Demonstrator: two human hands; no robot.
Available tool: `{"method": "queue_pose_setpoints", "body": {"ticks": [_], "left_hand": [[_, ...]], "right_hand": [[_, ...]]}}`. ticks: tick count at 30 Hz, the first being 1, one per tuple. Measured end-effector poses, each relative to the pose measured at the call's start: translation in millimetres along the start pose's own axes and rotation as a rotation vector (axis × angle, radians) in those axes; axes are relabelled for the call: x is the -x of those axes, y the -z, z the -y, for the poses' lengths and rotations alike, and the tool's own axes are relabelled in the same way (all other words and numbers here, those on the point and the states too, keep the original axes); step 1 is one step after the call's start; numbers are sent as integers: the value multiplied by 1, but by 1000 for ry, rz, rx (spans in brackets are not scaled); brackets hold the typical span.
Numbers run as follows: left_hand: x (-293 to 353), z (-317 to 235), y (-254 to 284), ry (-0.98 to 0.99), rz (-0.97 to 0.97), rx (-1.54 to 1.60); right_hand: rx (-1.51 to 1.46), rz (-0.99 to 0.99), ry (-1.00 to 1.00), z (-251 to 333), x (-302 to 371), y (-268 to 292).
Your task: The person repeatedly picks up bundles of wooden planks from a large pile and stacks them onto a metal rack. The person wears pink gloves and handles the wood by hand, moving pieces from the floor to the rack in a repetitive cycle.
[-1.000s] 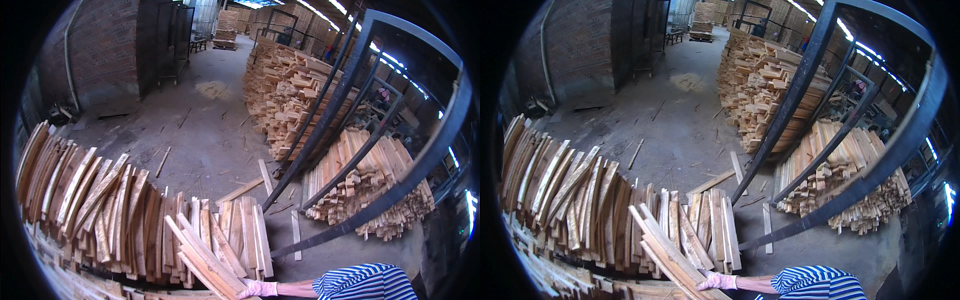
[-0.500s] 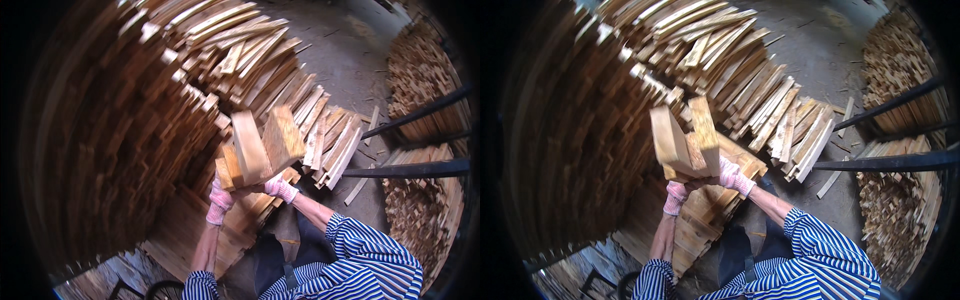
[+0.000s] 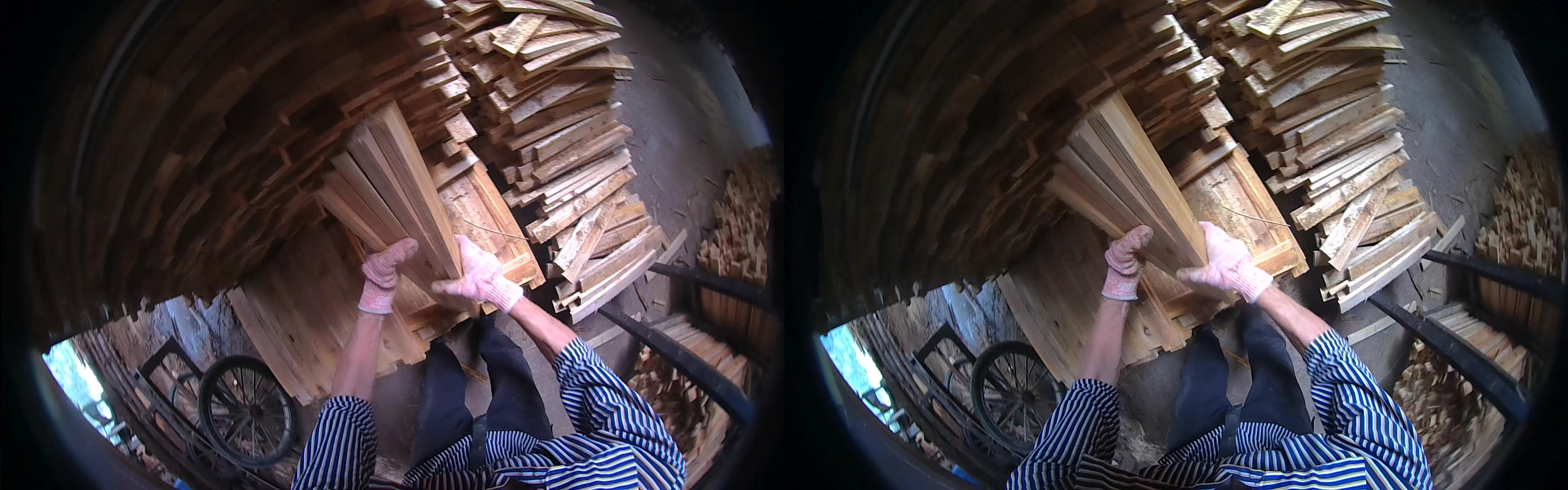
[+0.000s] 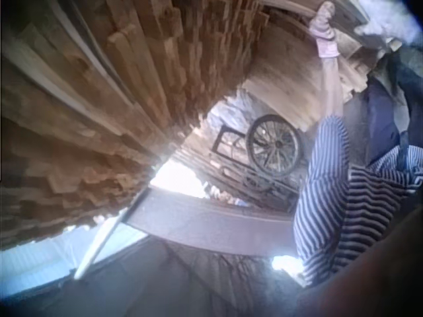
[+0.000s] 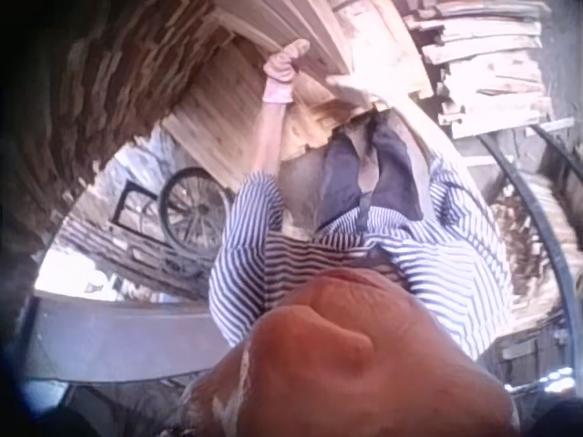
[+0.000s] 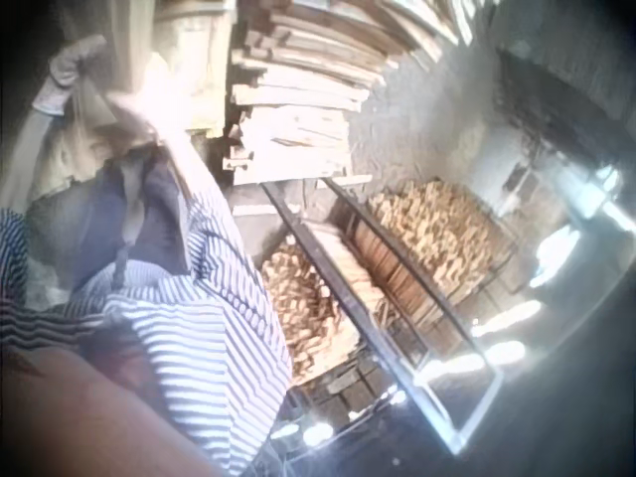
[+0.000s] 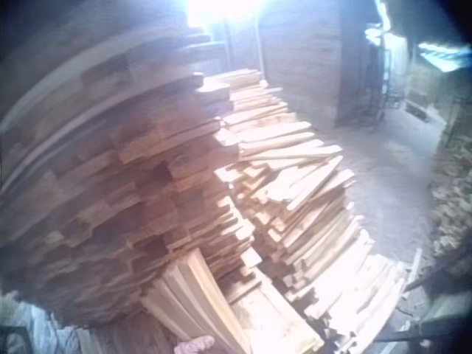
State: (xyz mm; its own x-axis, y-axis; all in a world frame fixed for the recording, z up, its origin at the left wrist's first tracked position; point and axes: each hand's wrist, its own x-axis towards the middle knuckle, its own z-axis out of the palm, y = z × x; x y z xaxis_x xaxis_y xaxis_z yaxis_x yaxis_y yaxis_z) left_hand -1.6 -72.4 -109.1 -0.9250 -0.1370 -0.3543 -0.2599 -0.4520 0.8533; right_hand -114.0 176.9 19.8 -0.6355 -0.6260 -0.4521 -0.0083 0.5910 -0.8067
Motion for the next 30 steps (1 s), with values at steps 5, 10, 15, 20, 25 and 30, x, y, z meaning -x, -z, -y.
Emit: {"method": "queue_pose_setpoints", "body": {"ticks": [5,10,15,20,25,30], "left_hand": [[21,17,-62,100,-301,362],[86,55,-19,292,-657,440],[117,66,39,325,-651,481],[111,62,67,444,-558,477],[102,48,50,377,-490,538],[78,31,1,410,-390,386]], "right_hand": [[-196,-149,21,-28,45,-17],[-57,-35,-223,-64,28,-67],[240,-101,-169,-84,-30,-133],[191,-78,-50,-70,-63,-194],[186,-144,145,-23,-11,-208],[-182,-90,-68,-20,6,-170]]}}
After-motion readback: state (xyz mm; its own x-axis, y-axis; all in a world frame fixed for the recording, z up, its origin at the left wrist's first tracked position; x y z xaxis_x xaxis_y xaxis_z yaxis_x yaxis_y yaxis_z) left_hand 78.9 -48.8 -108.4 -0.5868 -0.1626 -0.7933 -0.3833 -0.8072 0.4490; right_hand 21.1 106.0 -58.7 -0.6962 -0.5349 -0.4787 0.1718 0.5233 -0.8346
